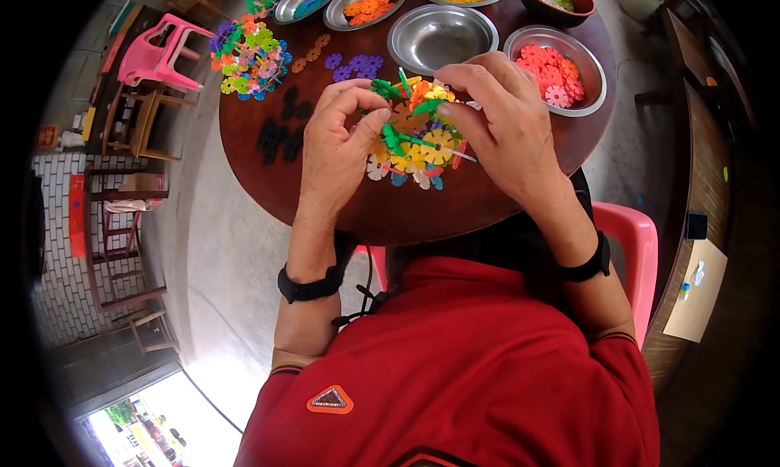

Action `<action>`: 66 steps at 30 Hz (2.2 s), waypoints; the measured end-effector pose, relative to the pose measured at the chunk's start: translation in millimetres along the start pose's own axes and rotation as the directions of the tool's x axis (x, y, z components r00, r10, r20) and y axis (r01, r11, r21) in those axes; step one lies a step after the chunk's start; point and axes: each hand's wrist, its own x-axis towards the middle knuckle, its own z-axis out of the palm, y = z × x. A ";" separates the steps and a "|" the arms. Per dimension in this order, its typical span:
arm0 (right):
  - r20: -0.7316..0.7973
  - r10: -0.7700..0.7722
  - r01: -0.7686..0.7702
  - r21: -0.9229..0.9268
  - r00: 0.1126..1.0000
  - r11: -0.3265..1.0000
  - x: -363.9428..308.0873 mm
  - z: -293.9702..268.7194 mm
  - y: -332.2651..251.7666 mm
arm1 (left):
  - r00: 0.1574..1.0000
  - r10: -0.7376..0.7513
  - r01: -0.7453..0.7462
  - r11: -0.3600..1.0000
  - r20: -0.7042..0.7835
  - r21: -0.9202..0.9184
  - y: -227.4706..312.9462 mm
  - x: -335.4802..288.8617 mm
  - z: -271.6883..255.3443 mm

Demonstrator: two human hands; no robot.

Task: Assembling a colorful plastic star-shaped toy from interlocking parts.

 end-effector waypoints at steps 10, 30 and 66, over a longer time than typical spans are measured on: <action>0.117 -0.189 0.207 -0.159 0.975 0.965 -15.3 2.7 -20.7 | 1.000 -0.018 0.016 0.998 -0.022 -0.064 -16.5 1.0 7.3; 0.157 -0.213 0.245 -0.224 0.964 0.943 -15.3 7.0 -22.4 | 0.996 -0.079 0.084 0.985 0.041 -0.153 -13.3 2.1 11.0; 0.153 -0.024 0.053 -0.194 0.988 0.980 -3.0 -8.8 -10.2 | 0.954 -0.188 0.274 0.859 0.232 -0.431 -17.4 11.2 1.7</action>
